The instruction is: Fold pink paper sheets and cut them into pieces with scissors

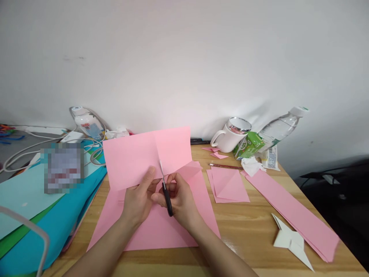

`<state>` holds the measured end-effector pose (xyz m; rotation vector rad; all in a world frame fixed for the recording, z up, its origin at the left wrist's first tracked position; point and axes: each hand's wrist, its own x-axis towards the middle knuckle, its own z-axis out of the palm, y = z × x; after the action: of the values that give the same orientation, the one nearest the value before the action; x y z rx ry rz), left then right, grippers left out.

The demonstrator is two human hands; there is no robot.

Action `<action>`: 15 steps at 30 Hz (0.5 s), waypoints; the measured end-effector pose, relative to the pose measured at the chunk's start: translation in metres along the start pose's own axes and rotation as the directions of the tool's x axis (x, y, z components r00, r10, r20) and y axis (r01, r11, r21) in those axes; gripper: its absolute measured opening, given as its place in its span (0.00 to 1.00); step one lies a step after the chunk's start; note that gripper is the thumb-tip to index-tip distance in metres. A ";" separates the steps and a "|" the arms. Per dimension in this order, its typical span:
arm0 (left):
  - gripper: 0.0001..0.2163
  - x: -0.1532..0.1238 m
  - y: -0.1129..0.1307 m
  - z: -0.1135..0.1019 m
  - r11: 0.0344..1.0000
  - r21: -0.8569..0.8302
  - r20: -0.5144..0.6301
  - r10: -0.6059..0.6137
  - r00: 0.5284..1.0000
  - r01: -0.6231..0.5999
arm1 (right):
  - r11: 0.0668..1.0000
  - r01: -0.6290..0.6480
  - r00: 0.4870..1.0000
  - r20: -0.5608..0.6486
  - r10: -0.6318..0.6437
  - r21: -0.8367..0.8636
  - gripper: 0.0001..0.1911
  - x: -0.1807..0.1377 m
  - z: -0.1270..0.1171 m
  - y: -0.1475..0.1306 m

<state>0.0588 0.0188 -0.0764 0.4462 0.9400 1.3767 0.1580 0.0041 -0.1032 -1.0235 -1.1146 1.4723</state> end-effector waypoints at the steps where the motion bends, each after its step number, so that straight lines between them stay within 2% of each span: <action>1: 0.13 0.000 0.000 0.000 1.000 0.003 0.001 -0.001 1.000 0.001 | 1.000 0.000 1.000 -0.001 0.000 -0.001 0.28 0.000 0.000 0.000; 15: 0.14 -0.002 0.000 -0.001 0.999 0.047 0.036 -0.019 0.999 0.017 | 0.999 -0.031 0.999 -0.016 0.031 0.013 0.27 -0.001 0.000 -0.002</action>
<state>0.0581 0.0168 -0.0768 0.4953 0.9464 1.3282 0.1582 0.0037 -0.1007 -1.0471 -1.0810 1.4911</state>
